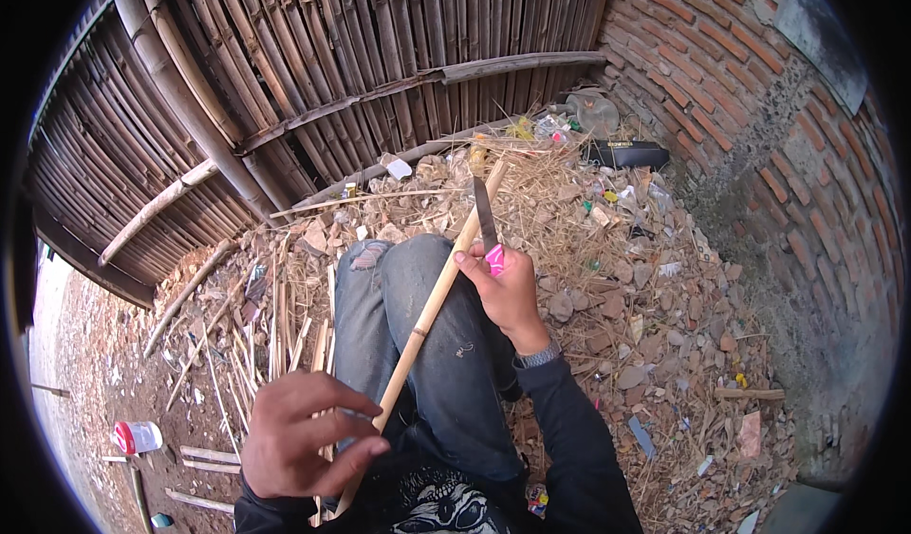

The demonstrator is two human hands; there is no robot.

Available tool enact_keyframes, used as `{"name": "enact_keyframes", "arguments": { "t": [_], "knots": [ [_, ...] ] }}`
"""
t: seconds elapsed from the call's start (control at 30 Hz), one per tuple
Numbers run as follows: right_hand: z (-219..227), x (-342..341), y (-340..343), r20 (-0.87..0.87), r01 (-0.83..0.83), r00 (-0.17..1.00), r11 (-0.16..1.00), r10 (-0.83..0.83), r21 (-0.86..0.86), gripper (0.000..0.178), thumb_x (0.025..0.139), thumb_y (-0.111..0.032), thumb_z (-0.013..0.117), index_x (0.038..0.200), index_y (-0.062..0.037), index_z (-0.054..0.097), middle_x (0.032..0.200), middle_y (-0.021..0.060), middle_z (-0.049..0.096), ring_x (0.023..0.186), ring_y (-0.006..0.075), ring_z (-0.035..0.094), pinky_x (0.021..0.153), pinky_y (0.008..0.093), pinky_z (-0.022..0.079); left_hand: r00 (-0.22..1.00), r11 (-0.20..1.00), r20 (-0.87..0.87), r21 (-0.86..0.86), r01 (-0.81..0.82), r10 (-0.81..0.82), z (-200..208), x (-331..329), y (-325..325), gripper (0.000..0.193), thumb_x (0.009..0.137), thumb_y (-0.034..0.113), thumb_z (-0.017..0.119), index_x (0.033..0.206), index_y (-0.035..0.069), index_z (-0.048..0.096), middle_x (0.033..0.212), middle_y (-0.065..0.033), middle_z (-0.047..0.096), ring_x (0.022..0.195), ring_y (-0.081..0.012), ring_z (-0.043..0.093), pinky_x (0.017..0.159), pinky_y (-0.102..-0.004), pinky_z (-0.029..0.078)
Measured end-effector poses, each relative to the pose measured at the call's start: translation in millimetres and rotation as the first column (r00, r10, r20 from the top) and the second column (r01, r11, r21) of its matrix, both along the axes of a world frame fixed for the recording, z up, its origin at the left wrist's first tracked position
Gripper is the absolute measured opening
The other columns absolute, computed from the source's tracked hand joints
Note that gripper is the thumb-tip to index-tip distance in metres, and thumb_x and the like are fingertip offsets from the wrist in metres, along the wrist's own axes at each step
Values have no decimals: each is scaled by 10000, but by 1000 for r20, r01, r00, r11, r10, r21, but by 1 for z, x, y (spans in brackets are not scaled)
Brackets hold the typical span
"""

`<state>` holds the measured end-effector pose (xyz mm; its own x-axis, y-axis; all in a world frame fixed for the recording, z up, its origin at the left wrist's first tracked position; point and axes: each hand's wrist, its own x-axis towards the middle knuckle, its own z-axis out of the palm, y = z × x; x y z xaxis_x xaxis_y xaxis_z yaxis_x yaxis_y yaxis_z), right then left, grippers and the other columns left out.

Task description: The person shaves a thin strip of bamboo using a knife, holding the strip against their leg and pulling the blade along the surface to smooth it.

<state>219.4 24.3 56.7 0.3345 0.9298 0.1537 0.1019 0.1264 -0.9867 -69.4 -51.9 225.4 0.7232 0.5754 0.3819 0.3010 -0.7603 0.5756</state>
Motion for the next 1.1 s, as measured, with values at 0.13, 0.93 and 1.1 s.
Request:
{"name": "enact_keyframes", "arguments": {
  "t": [0.13, 0.93, 1.1],
  "knots": [
    [13, -16, 5, -82, -54, 995, 998, 53, -12, 190, 947, -156, 809, 937, 25, 751, 689, -55, 640, 632, 26, 529, 587, 244, 416, 830, 795, -163, 239, 558, -534, 64, -29, -31, 327, 782, 53, 692, 1104, -3, 715, 1112, -146, 731, 928, -237, 725, 701, -340, 544],
    [17, 29, 35, 656, 171, 711, 968, -252, 186, 497, 1117, -366, 512, 805, -6, 656, 606, 228, 574, 569, 449, 590, 530, 501, 421, 875, 498, 81, -845, -194, 478, -174, -2, -13, 290, 1120, 237, 586, 1220, -18, 681, 678, 45, 547, 594, -46, 474, 551, -253, 386],
    [23, 34, 45, 728, 146, 641, 970, -244, 196, 490, 1109, -379, 524, 806, -25, 675, 603, 227, 594, 569, 456, 609, 520, 527, 434, 856, 448, 84, -875, -181, 510, -174, 7, -13, 297, 1118, 240, 596, 1203, -21, 709, 683, 64, 530, 606, -29, 463, 552, -238, 380]
  ]
}}
